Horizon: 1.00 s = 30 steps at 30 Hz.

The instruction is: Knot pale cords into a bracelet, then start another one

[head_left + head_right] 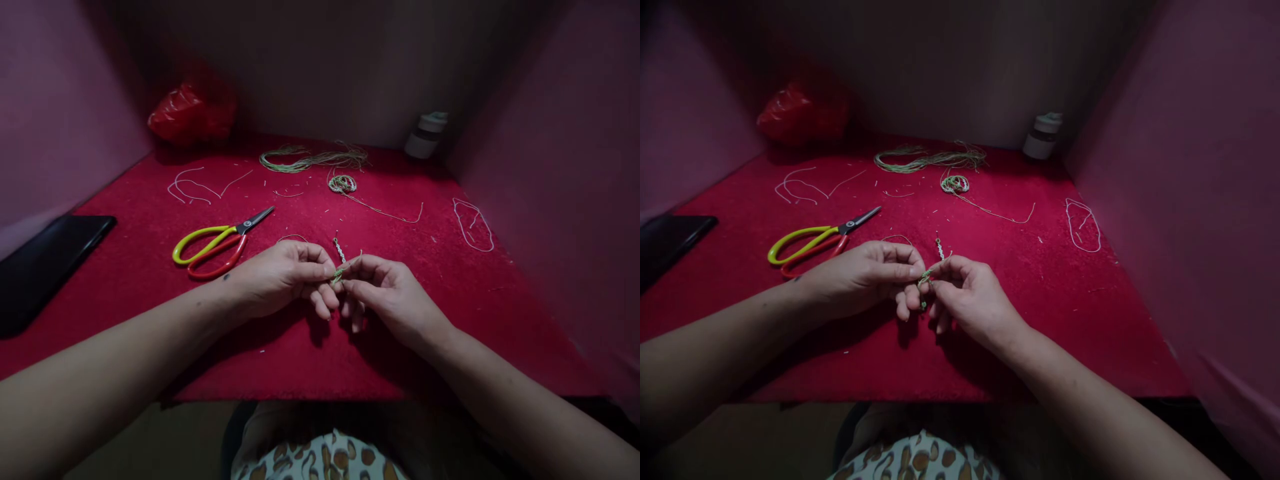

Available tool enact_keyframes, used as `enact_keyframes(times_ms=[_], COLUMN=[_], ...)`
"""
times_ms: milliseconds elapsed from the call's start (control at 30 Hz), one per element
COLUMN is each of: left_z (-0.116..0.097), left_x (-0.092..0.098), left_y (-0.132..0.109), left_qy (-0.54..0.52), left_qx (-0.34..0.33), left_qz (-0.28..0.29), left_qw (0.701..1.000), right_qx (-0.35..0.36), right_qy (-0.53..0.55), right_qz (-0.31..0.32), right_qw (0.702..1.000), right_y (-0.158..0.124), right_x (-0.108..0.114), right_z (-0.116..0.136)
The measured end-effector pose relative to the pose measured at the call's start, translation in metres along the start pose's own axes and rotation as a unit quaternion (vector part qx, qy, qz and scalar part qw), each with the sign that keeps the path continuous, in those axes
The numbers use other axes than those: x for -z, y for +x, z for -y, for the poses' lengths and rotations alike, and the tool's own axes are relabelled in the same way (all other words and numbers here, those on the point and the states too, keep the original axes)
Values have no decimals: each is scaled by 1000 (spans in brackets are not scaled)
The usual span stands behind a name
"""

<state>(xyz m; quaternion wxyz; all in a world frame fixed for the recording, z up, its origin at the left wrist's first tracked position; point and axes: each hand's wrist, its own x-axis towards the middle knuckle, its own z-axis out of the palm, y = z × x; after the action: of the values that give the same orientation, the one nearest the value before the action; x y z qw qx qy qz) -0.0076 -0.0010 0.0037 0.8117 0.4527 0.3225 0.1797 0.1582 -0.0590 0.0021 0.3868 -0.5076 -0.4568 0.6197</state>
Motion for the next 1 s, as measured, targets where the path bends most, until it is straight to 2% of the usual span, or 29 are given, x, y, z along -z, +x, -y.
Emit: enact_keyframes(times_ms=[133,233,367,633,767,1000], left_z=[-1,-1,0,0,1,3], left_x=[-1,-1,-2,-4,-3,-4], left_y=[0,0,-1,-1,-1,-1], left_qy=[16,41,82,97,86,86], left_qx=[-3,1,19,29,29,28], left_qz=[-6,-7,5,-2,3,8], left_qw=[1000,999,996,995,996,996], right_qx=[10,25,-3,-81,-70,-55], right_qy=[3,-3,-18,28,94,212], right_qz=[-15,-60,-92,-30,-11,-20], right_qw=[1000,998,996,996,993,976], right_y=[-3,-8,-17,-28,-30,-29], right_x=[1,3,4,-2,-8,-20], right_z=[-1,-2,-5,-12,-15,-17])
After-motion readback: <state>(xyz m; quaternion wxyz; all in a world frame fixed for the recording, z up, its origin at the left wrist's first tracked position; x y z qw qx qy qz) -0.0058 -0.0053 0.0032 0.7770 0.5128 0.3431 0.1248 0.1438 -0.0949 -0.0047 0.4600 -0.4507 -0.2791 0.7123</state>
